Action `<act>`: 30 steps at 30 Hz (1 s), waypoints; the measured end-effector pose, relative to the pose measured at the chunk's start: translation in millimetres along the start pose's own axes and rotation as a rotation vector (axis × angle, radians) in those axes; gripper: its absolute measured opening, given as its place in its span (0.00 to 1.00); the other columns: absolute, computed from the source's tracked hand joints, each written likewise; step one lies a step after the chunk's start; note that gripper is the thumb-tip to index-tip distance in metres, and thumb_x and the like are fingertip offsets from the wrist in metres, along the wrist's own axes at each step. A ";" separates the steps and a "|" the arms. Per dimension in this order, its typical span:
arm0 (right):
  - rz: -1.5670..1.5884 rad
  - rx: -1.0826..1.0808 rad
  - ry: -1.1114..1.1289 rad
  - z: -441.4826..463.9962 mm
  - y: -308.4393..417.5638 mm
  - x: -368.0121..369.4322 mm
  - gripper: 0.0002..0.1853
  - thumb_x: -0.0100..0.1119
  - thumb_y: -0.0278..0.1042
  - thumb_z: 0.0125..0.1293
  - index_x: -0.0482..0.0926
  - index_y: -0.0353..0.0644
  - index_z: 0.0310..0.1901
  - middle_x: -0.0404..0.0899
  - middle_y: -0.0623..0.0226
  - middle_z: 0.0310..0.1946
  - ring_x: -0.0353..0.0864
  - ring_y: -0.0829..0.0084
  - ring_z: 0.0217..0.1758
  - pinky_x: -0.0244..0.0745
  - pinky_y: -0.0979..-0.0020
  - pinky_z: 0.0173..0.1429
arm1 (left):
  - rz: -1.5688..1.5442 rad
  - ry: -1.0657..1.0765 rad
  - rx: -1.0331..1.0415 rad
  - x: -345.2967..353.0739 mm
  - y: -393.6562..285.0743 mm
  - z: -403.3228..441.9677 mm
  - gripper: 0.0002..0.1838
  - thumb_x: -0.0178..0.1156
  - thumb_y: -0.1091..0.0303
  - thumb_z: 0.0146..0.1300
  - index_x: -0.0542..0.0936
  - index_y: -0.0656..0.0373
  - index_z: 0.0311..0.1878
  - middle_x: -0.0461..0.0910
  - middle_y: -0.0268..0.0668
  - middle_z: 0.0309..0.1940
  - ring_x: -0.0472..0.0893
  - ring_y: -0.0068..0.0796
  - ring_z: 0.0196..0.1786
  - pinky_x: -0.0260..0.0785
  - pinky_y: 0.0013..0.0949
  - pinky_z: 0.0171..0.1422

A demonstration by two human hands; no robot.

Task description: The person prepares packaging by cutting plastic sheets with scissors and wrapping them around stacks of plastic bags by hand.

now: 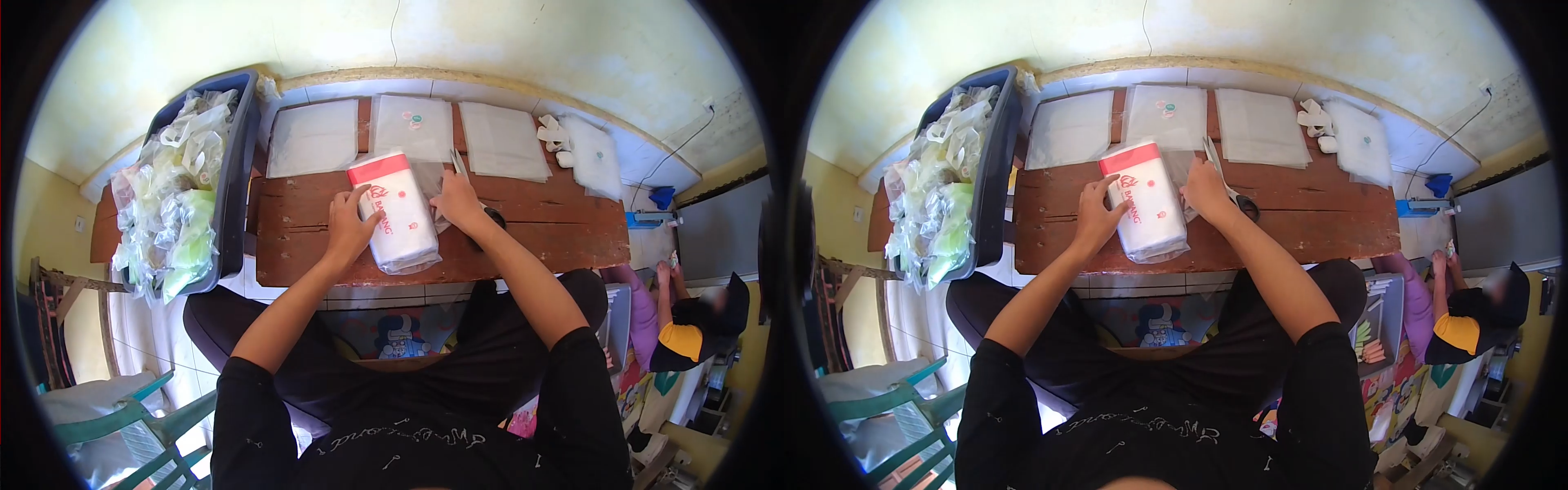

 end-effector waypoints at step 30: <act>1.375 0.147 0.046 2.0 46.9 -69.3 0.30 0.68 0.23 0.58 0.66 0.33 0.61 0.77 0.56 0.49 0.82 0.65 0.47 0.81 0.65 0.51 | -0.865 0.083 -0.224 -58.6 6.2 26.5 0.09 0.66 0.67 0.65 0.85 0.65 0.38 0.84 0.30 0.30 0.78 0.14 0.31 0.69 0.21 0.37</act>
Point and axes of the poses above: each hand's wrist, its own z-axis towards the middle knuckle, its own x-axis out of the palm, y = z × x, the point moved 10 cm from there along z, towards the middle knuckle
